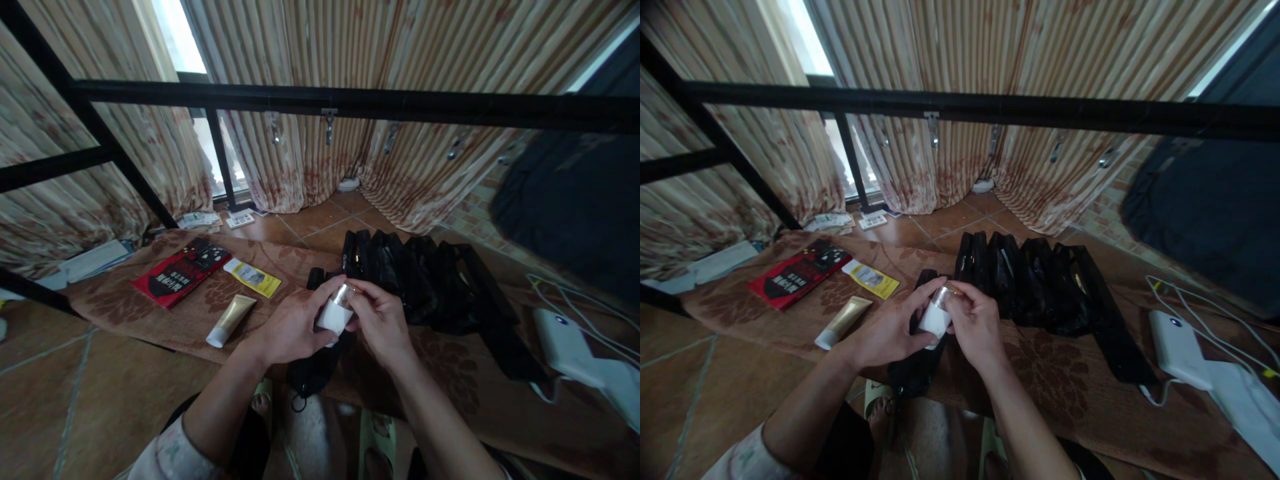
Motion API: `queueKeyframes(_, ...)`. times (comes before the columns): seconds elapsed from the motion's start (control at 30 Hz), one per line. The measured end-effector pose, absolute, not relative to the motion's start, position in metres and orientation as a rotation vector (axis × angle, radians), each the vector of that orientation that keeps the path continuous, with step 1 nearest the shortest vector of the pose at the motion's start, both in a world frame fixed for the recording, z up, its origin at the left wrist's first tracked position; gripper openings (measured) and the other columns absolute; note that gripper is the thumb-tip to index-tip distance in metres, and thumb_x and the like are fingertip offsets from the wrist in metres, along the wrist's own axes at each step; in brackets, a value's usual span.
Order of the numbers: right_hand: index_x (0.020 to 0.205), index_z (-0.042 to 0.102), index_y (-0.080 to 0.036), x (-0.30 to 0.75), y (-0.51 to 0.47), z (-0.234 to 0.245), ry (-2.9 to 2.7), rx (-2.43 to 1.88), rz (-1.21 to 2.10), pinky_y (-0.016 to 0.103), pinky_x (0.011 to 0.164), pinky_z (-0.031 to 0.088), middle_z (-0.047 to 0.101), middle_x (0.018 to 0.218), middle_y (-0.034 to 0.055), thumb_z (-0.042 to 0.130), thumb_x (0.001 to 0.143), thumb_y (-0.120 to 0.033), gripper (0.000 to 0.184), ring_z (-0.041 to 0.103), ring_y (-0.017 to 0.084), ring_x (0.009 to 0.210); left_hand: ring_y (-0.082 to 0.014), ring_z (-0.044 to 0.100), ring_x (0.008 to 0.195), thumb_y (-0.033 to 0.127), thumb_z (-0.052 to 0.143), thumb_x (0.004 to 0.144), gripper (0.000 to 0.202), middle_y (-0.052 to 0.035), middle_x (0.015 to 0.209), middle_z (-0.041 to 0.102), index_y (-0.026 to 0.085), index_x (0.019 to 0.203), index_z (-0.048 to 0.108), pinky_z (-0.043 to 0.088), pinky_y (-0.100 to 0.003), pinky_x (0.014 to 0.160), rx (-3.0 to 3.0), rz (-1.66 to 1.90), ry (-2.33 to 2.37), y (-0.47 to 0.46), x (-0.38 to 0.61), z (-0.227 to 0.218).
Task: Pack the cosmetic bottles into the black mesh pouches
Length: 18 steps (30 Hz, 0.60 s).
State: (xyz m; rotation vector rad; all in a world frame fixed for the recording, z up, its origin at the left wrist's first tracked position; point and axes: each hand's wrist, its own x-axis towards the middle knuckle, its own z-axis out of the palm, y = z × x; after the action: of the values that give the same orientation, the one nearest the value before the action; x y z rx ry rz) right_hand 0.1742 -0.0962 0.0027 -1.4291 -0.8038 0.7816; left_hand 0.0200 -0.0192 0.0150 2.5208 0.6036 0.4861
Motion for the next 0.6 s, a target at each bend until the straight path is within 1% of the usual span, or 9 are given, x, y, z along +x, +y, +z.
queueKeyframes(0.2,0.105,0.076,-0.019,0.1756,-0.0965,-0.0003,-0.825,-1.377,0.819,0.018,0.042,0.053,0.074,0.081,0.0022,0.07,0.076,-0.036,0.034,0.065,0.013,0.058,-0.0194,0.062,0.082,0.02,0.071,0.074,0.09,-0.0021,0.097,0.065,0.025,0.152,0.026,0.05,-0.034,0.084,2.52,0.503,0.589,-0.0193,0.0193,0.0136)
queueKeyframes(0.33,0.103,0.077,-0.017,0.1753,-0.0953,-0.0013,-0.787,-1.386,0.799,0.018,0.04,0.053,0.073,0.075,0.0025,0.07,0.077,-0.039,0.035,0.064,0.012,0.054,-0.0199,0.062,0.084,0.02,0.071,0.074,0.09,-0.0033,0.1,0.065,0.025,0.152,0.026,0.05,-0.034,0.084,2.527,0.516,0.599,-0.019,0.0195,0.0134)
queueKeyframes(0.5,0.106,0.076,-0.018,0.1756,-0.0956,-0.0013,-0.824,-1.377,0.802,0.018,0.042,0.054,0.074,0.08,0.0027,0.069,0.077,-0.036,0.035,0.065,0.013,0.057,-0.0203,0.061,0.085,0.021,0.072,0.074,0.09,-0.0043,0.102,0.065,0.023,0.152,0.027,0.05,-0.034,0.084,2.527,0.485,0.604,-0.0181,0.0193,0.0142)
queueKeyframes(0.6,0.105,0.076,-0.017,0.1761,-0.095,-0.0019,-0.822,-1.379,0.8,0.018,0.041,0.054,0.073,0.077,0.0025,0.069,0.077,-0.035,0.034,0.064,0.012,0.055,-0.0203,0.061,0.084,0.02,0.072,0.073,0.089,-0.0043,0.101,0.066,0.022,0.151,0.028,0.049,-0.034,0.084,2.525,0.492,0.614,-0.0182,0.0193,0.0143)
